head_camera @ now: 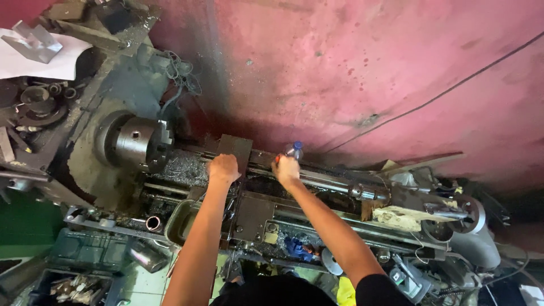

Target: Operating a manual lathe to machine a metal component, including adjusting the tool and applying lubricant.

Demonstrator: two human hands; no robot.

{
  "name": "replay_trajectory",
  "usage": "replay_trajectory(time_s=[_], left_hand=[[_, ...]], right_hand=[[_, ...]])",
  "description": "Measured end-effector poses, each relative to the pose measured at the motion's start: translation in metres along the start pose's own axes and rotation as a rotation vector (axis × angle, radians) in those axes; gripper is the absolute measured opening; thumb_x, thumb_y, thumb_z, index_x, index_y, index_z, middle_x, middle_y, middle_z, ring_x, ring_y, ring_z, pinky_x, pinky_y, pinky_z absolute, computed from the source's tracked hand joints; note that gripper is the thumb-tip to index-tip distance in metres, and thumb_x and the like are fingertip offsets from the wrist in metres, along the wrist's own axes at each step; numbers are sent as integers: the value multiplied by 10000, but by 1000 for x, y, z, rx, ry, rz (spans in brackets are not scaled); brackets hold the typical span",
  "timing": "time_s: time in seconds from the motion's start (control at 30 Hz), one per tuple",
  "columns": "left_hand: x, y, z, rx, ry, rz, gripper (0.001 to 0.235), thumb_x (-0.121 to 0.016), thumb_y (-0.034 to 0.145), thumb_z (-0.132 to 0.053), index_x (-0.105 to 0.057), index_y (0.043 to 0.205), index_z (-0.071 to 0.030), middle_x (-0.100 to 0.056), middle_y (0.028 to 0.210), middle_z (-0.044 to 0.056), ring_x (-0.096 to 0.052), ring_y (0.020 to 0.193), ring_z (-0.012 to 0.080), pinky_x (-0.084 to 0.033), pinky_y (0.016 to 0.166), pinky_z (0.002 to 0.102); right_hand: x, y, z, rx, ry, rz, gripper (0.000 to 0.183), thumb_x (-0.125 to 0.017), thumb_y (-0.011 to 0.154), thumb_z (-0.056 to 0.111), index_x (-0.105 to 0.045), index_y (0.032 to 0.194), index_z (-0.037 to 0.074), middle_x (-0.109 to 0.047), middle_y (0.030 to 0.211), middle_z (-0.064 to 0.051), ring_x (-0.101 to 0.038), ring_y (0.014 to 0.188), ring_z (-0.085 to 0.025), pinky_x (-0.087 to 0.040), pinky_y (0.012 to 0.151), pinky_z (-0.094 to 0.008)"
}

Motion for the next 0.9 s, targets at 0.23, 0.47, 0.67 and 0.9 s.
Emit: replay_trajectory(time_s=[0.23, 0.47, 0.67, 0.9], left_hand=[[18, -12, -3, -12, 21, -25, 205, -599, 873, -59, -803, 867, -43, -783, 841, 163, -775, 875, 382, -617, 616, 519], [13, -6, 2, -22, -3, 22, 170, -686, 835, -118, -804, 911, -21, -785, 876, 189, -770, 901, 395, -619, 627, 526], [7, -5, 5, -27, -34, 67, 285, -761, 814, -204, -799, 1004, 5, -784, 985, 229, -755, 981, 422, -619, 687, 566], [10, -3, 8, -12, -37, 108, 380, -741, 816, -274, -779, 1064, 12, -784, 1060, 222, -741, 1064, 420, -622, 769, 565]], right_hand=[[-31, -12, 2, 63, 527, -66, 178, -740, 820, 287, -791, 988, 256, -793, 944, -63, -737, 983, -336, -604, 833, -474], [-16, -28, -39, -110, 453, -190, 136, -740, 831, 288, -782, 929, 203, -778, 841, -119, -756, 901, -360, -617, 820, -473], [8, -25, -75, -276, 405, -175, 234, -702, 836, 412, -782, 919, 208, -779, 872, -147, -751, 941, -377, -603, 864, -507], [-20, 2, -86, -318, 282, 31, 335, -720, 849, 469, -806, 1003, 184, -788, 974, -180, -752, 999, -410, -618, 874, -498]])
Point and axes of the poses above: each hand's wrist, its own y-axis towards the middle knuckle, its own x-axis out of the back of the hand, z = x × y, the point moved 5 cm from there along y, towards the middle knuckle
